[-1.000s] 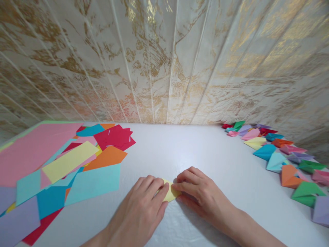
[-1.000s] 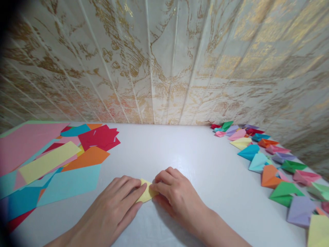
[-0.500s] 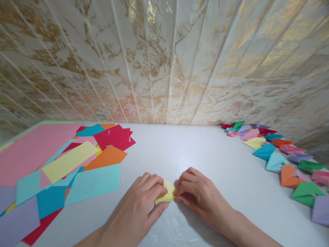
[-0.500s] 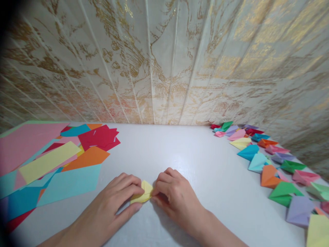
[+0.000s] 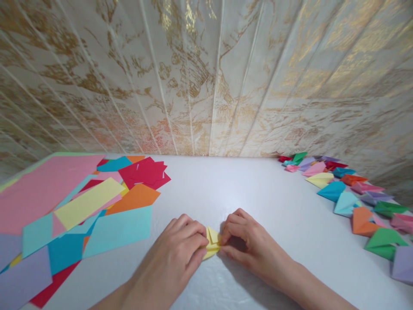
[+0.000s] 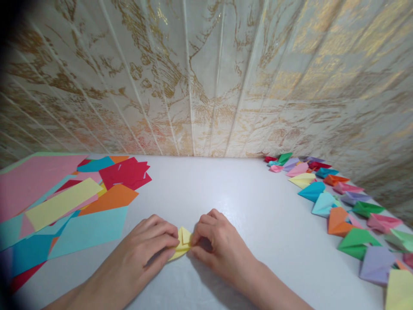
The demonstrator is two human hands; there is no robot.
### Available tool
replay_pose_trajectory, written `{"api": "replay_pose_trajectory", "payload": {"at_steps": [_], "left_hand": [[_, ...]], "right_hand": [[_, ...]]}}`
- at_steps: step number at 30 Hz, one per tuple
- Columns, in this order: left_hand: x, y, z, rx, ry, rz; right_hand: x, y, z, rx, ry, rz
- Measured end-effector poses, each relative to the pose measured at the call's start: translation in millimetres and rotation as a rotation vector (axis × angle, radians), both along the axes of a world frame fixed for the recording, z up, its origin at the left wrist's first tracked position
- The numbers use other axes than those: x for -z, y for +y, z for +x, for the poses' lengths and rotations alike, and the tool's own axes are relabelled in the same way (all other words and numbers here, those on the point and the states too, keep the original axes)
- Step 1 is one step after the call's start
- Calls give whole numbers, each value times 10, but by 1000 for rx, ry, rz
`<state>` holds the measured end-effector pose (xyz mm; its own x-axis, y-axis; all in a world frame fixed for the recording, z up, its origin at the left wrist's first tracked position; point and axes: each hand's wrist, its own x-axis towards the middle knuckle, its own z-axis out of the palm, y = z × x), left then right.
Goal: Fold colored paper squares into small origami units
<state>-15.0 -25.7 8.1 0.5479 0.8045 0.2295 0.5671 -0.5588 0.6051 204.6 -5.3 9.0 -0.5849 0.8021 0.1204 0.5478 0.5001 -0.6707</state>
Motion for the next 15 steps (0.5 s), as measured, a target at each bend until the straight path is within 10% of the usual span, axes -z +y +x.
{"api": "replay_pose_trajectory", "payload": {"at_steps": [15], "left_hand": [[58, 19, 66, -144, 177, 81]], "right_hand": [[23, 25, -130, 68, -53, 39]]}}
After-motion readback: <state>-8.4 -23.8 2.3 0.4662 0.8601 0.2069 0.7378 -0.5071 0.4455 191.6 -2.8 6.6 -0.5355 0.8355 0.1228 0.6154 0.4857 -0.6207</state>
